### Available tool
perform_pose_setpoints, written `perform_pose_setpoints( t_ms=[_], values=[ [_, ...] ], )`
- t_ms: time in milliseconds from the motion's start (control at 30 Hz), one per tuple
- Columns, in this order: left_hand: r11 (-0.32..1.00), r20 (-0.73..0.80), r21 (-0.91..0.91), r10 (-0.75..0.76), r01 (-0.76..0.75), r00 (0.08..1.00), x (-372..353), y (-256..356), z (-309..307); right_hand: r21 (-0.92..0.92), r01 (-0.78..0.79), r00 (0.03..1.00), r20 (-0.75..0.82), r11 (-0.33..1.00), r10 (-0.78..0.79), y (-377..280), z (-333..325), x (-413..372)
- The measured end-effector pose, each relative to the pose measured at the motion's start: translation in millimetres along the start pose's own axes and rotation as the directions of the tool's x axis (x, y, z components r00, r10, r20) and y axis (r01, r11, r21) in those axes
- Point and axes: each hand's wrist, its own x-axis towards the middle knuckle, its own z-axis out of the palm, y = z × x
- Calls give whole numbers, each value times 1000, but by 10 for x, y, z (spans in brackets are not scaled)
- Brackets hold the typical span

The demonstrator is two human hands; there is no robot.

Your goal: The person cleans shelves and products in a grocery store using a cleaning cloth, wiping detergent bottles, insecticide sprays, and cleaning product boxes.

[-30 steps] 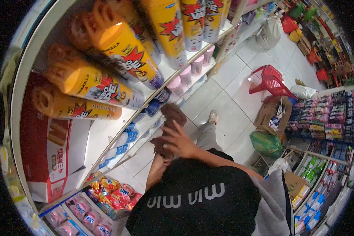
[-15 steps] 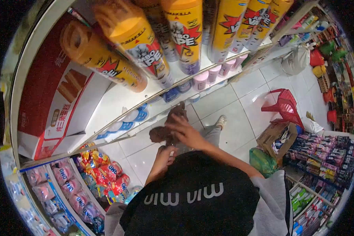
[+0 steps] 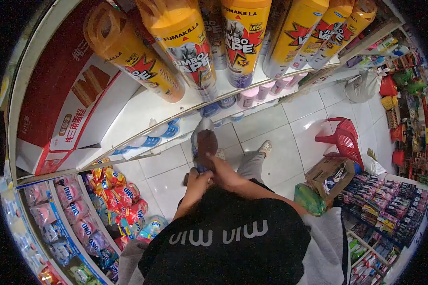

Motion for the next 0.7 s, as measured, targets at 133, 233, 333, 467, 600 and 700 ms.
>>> perform_pose_setpoints(
  t_ms=[133,233,333,467,600,700],
  values=[
    [995,125,-28,-96,100,988,-160,119,8,472,-16,995,-81,882,61,-442,18,53],
    [988,307,31,-155,152,939,-175,31,-72,440,150,963,-269,885,-29,-648,-98,67],
    [958,514,49,-266,281,815,-247,105,-194,309,205,948,-298,929,-110,-445,-654,297],
    [801,784,-232,-182,552,593,-249,34,-274,-5,120,985,-127,993,-120,-717,-948,246],
    [600,873,-384,-12,702,488,-112,-222,-299,-117,153,986,-44,981,-159,-898,-861,282],
    [614,874,-374,-17,695,485,-134,-191,-332,-17,22,1000,10,1000,-22,-942,-846,273]
  ],
)
